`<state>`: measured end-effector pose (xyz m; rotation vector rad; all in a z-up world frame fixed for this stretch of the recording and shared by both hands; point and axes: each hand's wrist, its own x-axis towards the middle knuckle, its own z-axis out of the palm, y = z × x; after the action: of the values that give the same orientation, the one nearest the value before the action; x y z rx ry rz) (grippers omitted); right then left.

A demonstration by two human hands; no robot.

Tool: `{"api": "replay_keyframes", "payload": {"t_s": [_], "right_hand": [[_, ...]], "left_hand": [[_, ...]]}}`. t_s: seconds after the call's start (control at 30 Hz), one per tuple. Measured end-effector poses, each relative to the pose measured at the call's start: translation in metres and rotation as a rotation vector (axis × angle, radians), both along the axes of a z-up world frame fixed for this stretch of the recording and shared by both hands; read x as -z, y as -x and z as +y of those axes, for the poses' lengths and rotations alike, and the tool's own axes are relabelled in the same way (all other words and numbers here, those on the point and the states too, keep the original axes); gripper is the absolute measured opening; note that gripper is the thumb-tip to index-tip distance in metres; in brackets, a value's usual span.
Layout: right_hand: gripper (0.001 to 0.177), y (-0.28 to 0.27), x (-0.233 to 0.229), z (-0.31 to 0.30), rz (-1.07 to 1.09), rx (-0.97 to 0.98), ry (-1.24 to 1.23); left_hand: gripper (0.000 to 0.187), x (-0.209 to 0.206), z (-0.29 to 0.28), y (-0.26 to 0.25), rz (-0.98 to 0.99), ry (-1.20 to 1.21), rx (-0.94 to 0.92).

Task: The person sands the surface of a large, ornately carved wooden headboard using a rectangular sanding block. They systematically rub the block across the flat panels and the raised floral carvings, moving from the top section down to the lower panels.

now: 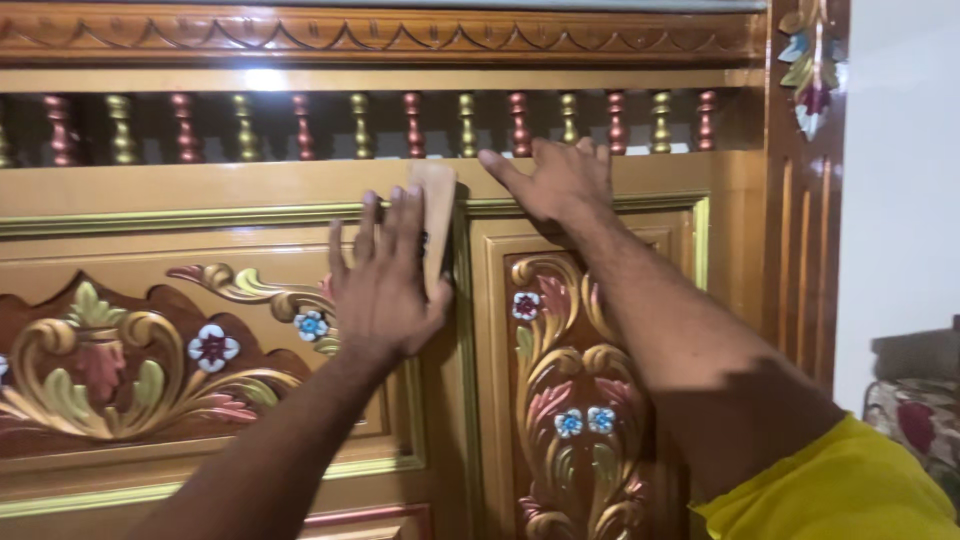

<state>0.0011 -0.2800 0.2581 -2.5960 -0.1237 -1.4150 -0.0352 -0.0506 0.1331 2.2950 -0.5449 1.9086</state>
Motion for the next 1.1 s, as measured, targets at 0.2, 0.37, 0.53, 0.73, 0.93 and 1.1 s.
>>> {"api": "replay_keyframes", "payload": {"t_s": [0.2,0.37,0.53,0.73,0.93,1.1], "right_hand": [[0.115,-0.002,0.002,-0.002,-0.022,-0.006,-0.001],[0.114,-0.005,0.001,-0.002,-0.041,0.007,0.014],[0.113,-0.005,0.000,-0.002,-0.046,0.013,0.023],[0.113,-0.007,0.000,-0.001,-0.098,-0.011,0.043],[0.114,-0.003,0.001,-0.002,-0.036,0.015,0.035],[0.114,-0.008,0.001,-0.005,-0.062,0.010,0.040]], "left_hand": [[0.101,-0.026,0.010,-0.015,-0.056,0.185,0.046],[0.106,-0.030,0.028,-0.013,-0.007,0.335,0.071],[0.106,-0.016,0.038,-0.010,-0.028,0.201,0.025],[0.105,-0.002,0.035,-0.006,-0.024,-0.137,-0.015],[0.091,0.010,0.053,0.001,-0.103,-0.244,0.048],[0.090,0.020,0.057,-0.004,-0.103,-0.115,0.071]]}}
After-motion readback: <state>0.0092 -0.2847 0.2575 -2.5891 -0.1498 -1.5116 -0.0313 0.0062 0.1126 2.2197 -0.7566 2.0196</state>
